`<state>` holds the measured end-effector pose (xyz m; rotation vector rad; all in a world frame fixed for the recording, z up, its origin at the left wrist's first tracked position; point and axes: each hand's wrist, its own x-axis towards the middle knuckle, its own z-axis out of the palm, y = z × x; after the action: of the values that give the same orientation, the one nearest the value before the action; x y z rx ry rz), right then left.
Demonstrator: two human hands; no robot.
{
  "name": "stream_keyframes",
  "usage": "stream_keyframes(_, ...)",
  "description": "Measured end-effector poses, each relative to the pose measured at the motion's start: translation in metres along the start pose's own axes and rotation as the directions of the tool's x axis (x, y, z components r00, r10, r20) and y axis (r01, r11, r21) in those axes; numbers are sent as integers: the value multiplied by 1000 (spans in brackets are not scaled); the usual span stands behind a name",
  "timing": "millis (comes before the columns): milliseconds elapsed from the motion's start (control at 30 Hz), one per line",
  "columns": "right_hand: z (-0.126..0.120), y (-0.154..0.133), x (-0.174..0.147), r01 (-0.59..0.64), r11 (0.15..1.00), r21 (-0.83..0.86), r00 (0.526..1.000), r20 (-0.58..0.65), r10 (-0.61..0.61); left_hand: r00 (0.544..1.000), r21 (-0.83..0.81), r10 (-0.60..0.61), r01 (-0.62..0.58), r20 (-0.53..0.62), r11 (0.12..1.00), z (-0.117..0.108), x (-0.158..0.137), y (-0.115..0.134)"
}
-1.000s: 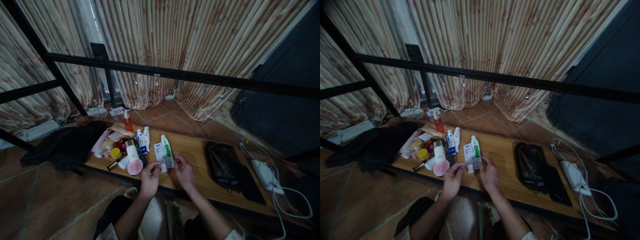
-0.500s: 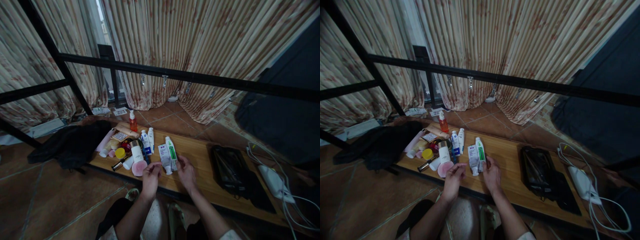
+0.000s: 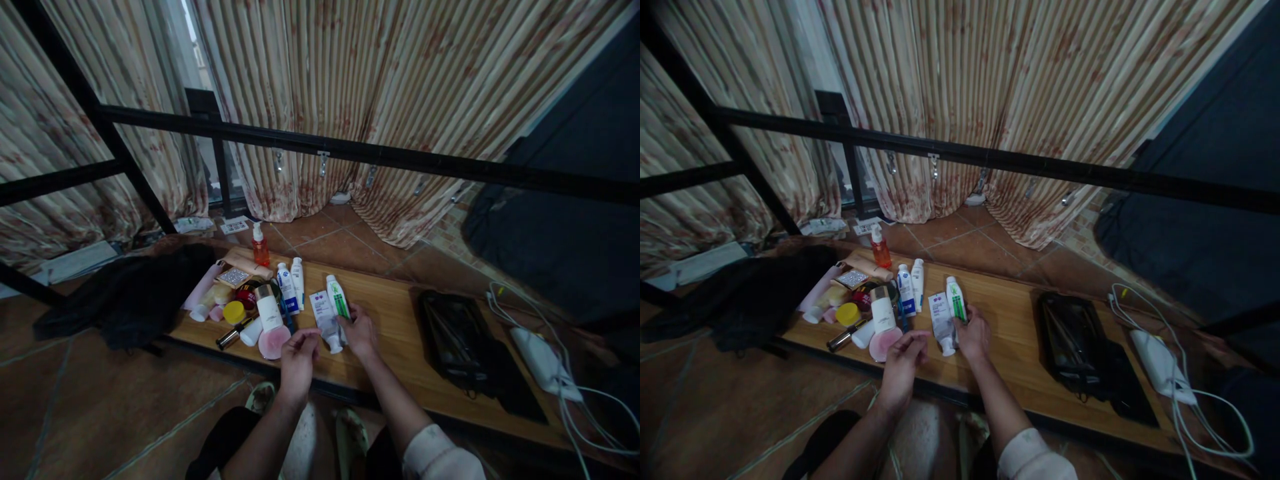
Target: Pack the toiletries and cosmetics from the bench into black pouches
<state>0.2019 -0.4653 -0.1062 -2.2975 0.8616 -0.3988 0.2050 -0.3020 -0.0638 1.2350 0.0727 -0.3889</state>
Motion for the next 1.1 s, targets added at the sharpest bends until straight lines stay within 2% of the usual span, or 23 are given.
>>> stream_keyframes(233, -3, 6, 1, 5, 998, 68, 1000, 18, -6, 1000, 11, 9, -9, 18, 1000, 2, 0, -4)
stream_keyframes(467, -11, 17, 2, 3, 976, 216, 1000, -9, -1, 999, 41, -5, 3, 42, 999, 4, 1, -5)
stream_keyframes(567, -13, 21, 3, -15, 949, 313, 999, -31, 27, 993, 99, -34, 23, 113, 995, 8, 0, -9)
stream_keyframes(633, -16, 21, 4, -28, 916, 400, 998, -34, 45, 974, 156, -80, 47, 210, 987, 11, -3, -13)
stream_keyframes(733, -22, 20, 3, -43, 835, 549, 997, -24, 67, 912, 252, -171, 77, 374, 965, 15, -10, -21)
stream_keyframes(833, -34, 15, 0, -41, 746, 665, 997, -28, 79, 870, 307, -227, 93, 437, 947, 18, -15, -27)
stream_keyframes(900, -42, 10, -4, -55, 632, 773, 997, 7, 78, 869, 309, -231, 96, 438, 946, 19, -16, -31)
stream_keyframes(1000, -49, 4, -10, -154, 368, 917, 988, 152, 35, 873, 305, -209, 74, 440, 950, 20, -14, -35)
stream_keyframes(1033, -50, 2, -11, -192, 304, 933, 980, 196, 17, 874, 313, -202, 61, 443, 948, 20, -12, -36)
stream_keyframes(1100, -48, -1, -13, -226, 289, 930, 972, 233, 10, 874, 338, -188, 29, 447, 941, 20, -10, -38)
